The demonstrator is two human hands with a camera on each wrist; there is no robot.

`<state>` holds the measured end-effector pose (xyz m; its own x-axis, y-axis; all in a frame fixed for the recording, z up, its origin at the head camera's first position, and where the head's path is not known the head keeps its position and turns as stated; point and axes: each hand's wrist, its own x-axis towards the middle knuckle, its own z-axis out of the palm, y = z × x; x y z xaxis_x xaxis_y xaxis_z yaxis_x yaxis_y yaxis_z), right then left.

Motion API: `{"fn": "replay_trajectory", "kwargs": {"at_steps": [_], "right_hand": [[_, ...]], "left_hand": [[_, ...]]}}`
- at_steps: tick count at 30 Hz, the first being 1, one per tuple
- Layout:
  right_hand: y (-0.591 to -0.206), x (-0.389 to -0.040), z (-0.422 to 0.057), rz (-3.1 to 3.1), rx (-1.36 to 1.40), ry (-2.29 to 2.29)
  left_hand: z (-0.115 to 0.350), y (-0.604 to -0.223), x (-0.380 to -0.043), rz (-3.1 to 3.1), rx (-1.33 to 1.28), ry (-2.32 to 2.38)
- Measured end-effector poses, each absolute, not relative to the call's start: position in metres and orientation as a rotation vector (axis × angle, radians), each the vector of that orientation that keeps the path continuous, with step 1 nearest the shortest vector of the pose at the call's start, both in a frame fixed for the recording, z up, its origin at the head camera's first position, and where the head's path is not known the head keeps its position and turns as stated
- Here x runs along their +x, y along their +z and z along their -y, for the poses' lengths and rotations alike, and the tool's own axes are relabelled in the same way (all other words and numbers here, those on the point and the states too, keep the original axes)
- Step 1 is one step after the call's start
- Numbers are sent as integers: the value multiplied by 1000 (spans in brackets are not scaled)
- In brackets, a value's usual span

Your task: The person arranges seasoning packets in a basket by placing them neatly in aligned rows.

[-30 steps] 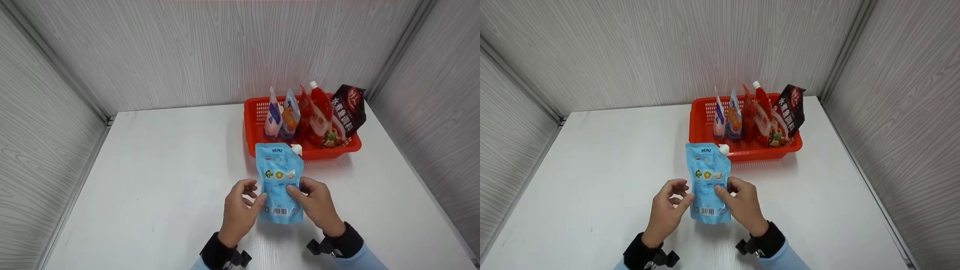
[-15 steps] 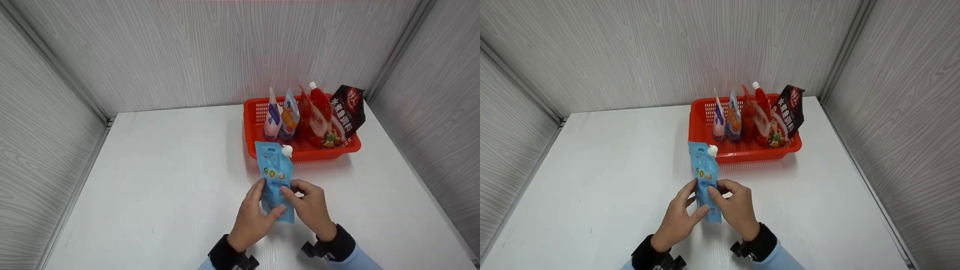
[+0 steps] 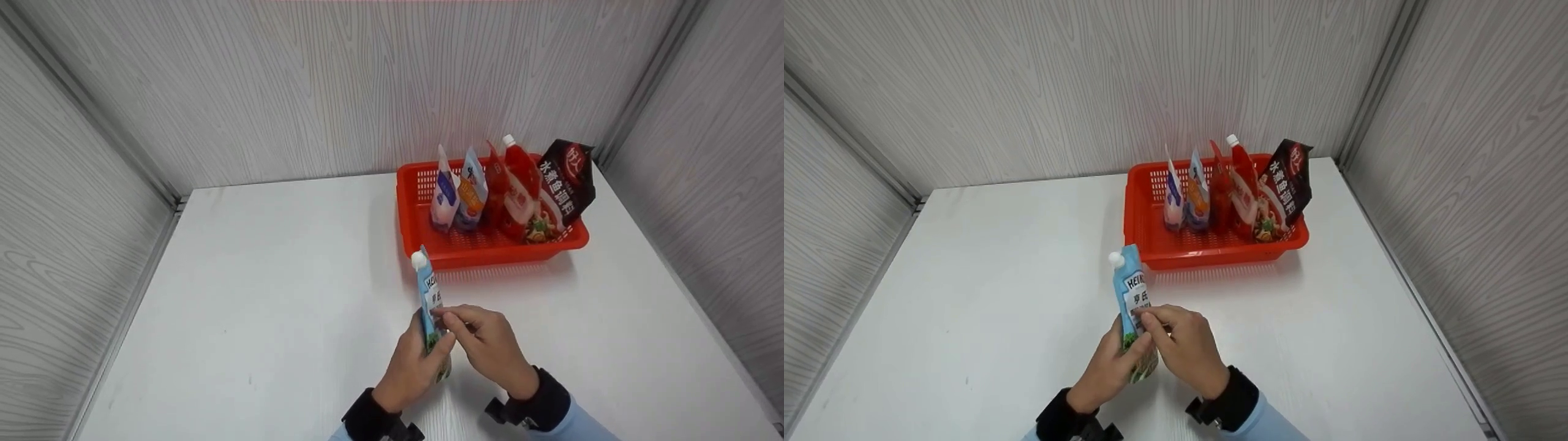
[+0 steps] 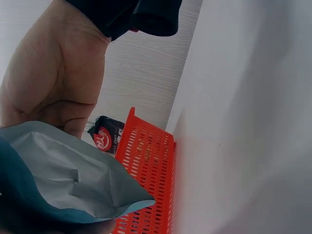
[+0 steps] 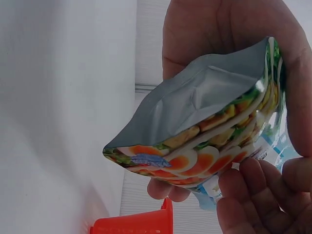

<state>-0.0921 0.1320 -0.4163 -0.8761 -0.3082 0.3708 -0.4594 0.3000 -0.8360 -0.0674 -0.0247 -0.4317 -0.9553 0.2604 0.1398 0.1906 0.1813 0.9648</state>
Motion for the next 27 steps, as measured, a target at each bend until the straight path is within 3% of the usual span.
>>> {"fn": "replay_trajectory", "kwargs": {"at_steps": [6, 10, 15, 20, 24, 27], "right_hand": [[-400, -88, -133, 2349, 748, 1802], [-386, -88, -135, 2301, 574, 1927], [-395, -103, -146, 2351, 388, 2204], [-398, -114, -157, 2321, 533, 2563], [-396, -116, -160, 2302, 668, 2605], [-393, -115, -160, 2294, 623, 2571]], "left_hand": [[32, -425, -66, -2165, 477, 2106], [34, -407, -61, -2133, 502, 2145], [35, -390, -56, -2125, 553, 2123], [37, -387, -55, -1959, 679, 2125], [39, -386, -54, -1873, 745, 2091], [39, -386, -55, -1910, 718, 2077]]}}
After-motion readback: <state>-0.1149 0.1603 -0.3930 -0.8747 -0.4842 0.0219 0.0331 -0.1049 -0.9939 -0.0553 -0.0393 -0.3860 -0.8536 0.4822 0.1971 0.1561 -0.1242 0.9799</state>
